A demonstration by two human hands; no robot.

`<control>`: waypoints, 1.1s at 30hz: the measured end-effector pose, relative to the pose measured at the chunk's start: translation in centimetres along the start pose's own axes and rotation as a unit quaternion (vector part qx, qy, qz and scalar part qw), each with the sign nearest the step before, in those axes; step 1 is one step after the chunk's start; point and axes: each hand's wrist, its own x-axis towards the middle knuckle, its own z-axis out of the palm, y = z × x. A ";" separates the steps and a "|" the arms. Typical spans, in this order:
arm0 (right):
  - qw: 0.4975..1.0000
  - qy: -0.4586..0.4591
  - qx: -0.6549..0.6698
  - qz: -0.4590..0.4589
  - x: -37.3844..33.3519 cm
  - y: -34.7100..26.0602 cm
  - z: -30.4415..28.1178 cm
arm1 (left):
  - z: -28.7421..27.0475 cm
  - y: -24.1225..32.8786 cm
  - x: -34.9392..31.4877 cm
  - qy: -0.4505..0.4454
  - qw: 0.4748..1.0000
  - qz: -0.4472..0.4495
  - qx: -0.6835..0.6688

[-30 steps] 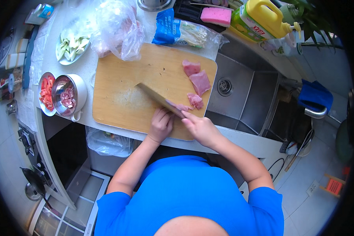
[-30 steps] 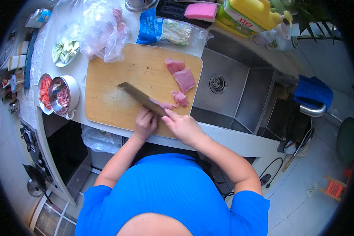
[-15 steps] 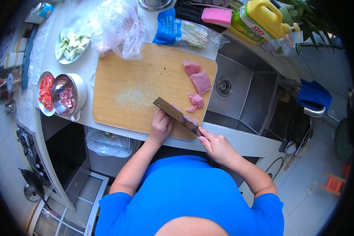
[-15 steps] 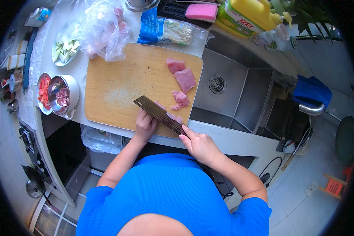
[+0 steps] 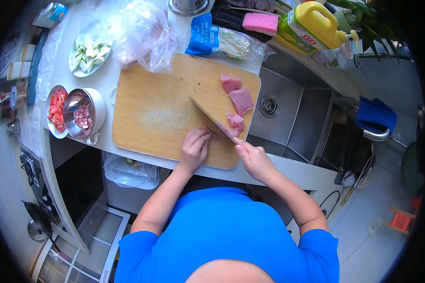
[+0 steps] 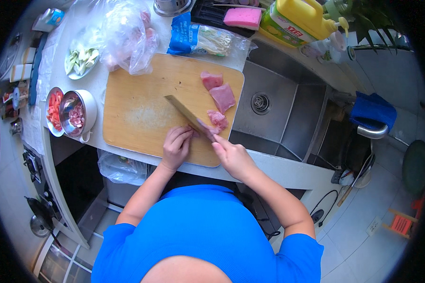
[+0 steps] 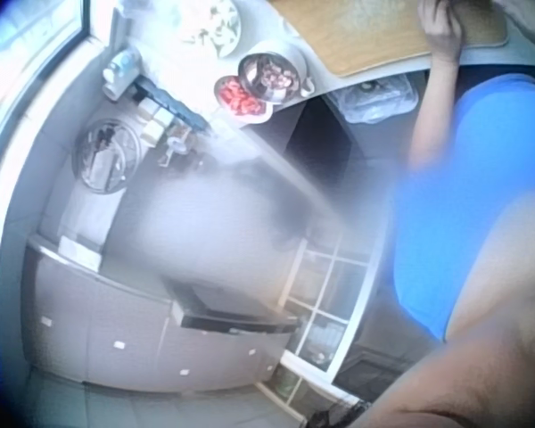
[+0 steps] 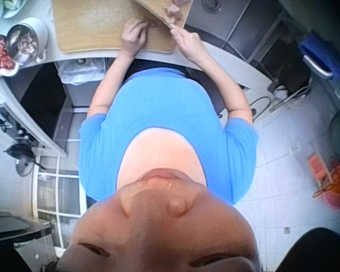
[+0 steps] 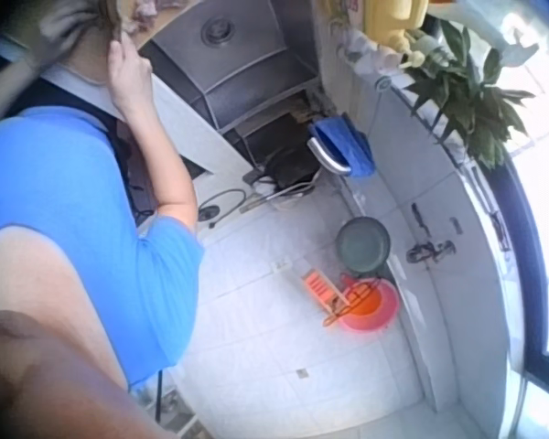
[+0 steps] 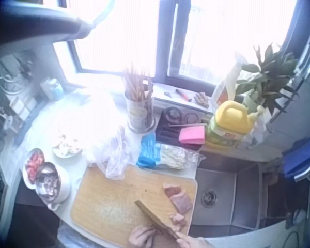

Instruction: The person slices a piece of raw meat into thin strips on a wooden cutting board using a cleaver. The person then dices the strips into small cubes and transfers them into a metal bowl. The person repeats the slicing and dicing process with another piece of meat.

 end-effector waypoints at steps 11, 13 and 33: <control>0.992 -0.046 -0.116 0.012 -4.5 -0.6 -0.6 | 0.0 0.2 -0.7 -0.019 0.999 -0.040 0.006; 0.989 -0.066 -0.133 0.019 -3.6 -1.0 -0.7 | 0.3 0.0 -1.0 -0.009 0.999 -0.043 0.019; 0.993 -0.048 -0.109 -0.005 -4.4 -0.2 -0.7 | -0.3 0.3 -0.3 -0.018 0.999 -0.033 -0.033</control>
